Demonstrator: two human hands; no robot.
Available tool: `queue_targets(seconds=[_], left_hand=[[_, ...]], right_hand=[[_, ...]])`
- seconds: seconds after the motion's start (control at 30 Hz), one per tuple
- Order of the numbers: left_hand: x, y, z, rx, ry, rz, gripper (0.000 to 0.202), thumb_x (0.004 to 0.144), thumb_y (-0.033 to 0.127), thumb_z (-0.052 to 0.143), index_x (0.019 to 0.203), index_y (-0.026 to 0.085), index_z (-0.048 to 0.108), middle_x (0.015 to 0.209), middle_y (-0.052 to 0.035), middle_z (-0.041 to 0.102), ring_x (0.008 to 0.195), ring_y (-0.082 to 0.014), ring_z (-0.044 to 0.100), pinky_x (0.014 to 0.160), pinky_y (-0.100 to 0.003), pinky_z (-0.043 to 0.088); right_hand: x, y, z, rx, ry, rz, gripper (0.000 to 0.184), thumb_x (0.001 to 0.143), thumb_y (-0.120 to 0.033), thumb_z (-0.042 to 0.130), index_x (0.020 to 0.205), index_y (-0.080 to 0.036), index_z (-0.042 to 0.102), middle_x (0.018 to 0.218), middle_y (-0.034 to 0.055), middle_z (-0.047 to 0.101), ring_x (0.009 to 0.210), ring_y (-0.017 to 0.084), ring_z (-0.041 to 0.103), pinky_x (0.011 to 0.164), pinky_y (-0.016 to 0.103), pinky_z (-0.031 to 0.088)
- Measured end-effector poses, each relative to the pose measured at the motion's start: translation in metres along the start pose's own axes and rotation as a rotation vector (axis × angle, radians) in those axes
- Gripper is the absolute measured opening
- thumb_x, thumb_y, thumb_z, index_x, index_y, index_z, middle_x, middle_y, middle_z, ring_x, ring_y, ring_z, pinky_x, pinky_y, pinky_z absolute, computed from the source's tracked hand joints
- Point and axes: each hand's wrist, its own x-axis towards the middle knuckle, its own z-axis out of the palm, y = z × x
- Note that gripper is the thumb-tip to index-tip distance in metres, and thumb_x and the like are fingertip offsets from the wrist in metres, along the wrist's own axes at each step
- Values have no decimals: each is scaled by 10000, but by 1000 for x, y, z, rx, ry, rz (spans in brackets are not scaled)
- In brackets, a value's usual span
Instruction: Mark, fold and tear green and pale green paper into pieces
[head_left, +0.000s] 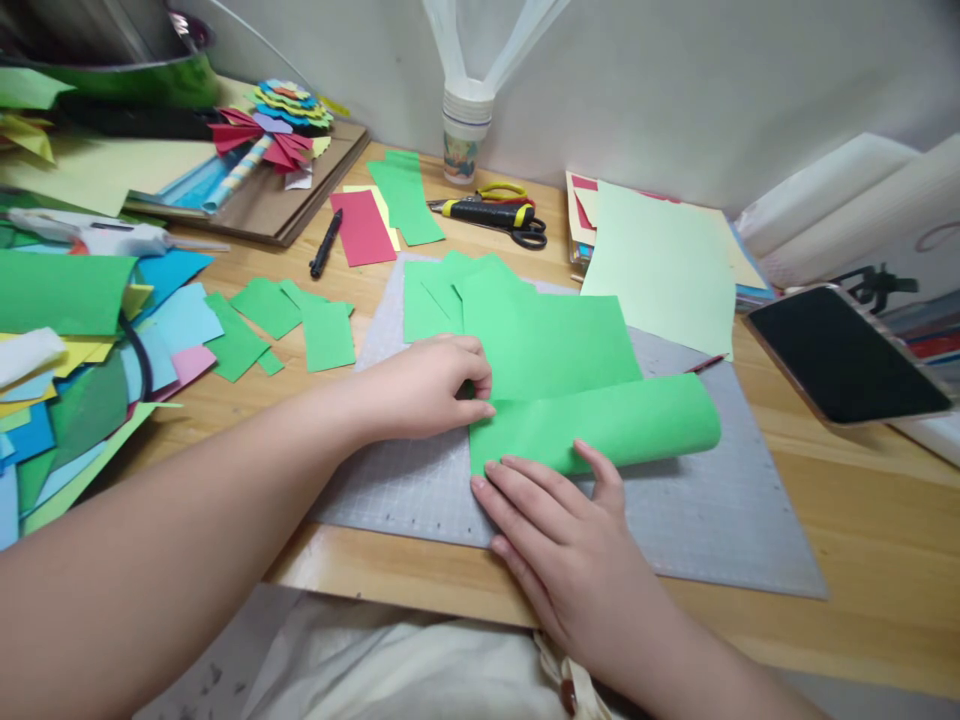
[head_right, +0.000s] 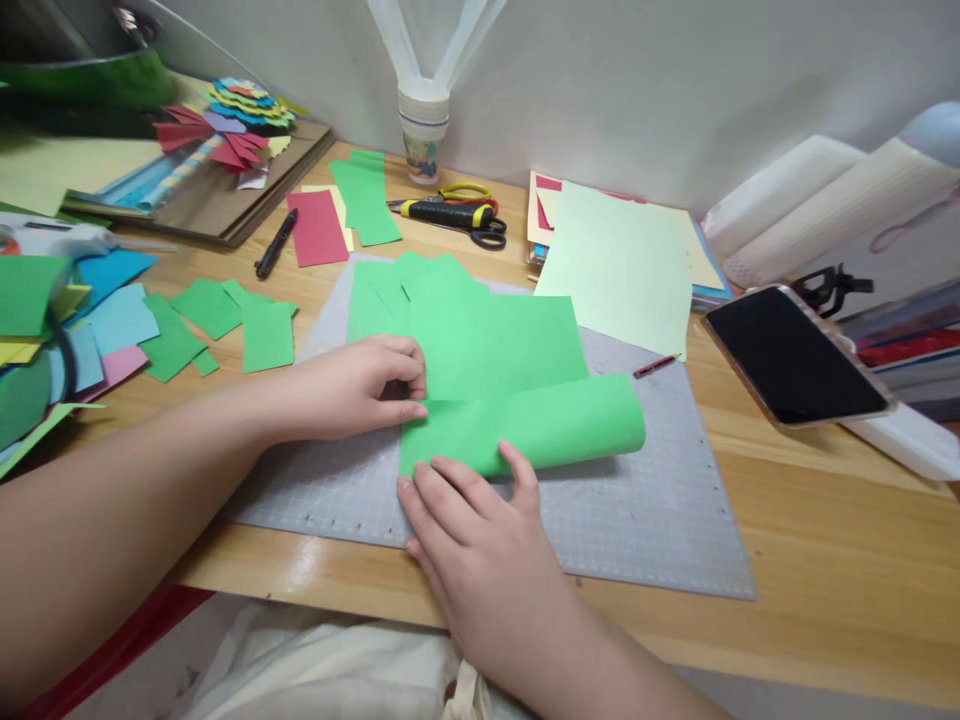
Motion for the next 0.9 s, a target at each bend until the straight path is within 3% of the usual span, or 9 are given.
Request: queue_targets(seconds=[0.23,0.4,0.5,0.7,0.8,0.9], left_hand=[[0,-1,0,-5,9,-7,123,805,297,640,770,179,636,877,-25,564,817,-164,536,734,-275,408],[0,-1,0,-17,4,-3,122,807,294,635,773,176,635,880,-28,569,821,-165,541,746,-277,414],[0,-1,0,-21,2,1,124,811,293,624,766,178,631,872,-26,566,823,-167,540,748,-280,416],[0,-2,-2,-68,-10,-11,151,806,327,613,771,180,623,893,-24,560,814,-159,533,731,-278,408],[-1,-2,-7,-178,-57,7,219,812,387,595,740,180,604,896,-18,562,827,-152,532,760,-275,408],[-4,0,-13,-222,-124,38,276,818,436,575,702,188,598,921,-12,573,868,-155,527,797,-279,400]], right_hand=[[-1,0,-2,25,19,-26,289,953,-214,519,1226,-239,609,1201,24,696,1173,193,576,1133,505,26],[2,1,-15,31,17,-55,321,940,-211,496,1240,-249,605,1201,35,691,1146,205,585,1126,506,46],[9,5,-23,-44,65,31,320,943,-232,485,1238,-254,605,1252,61,660,1172,229,571,1114,549,79],[30,26,-32,-267,-37,152,472,945,-342,472,1389,-182,458,1456,152,469,1304,315,457,1086,655,100],[40,38,-38,-272,-10,160,516,938,-364,489,1397,-137,434,1320,176,584,1203,316,537,1080,660,131],[49,42,-45,-174,-28,148,397,949,-320,485,1320,-181,516,1031,95,704,992,254,627,1068,606,215]])
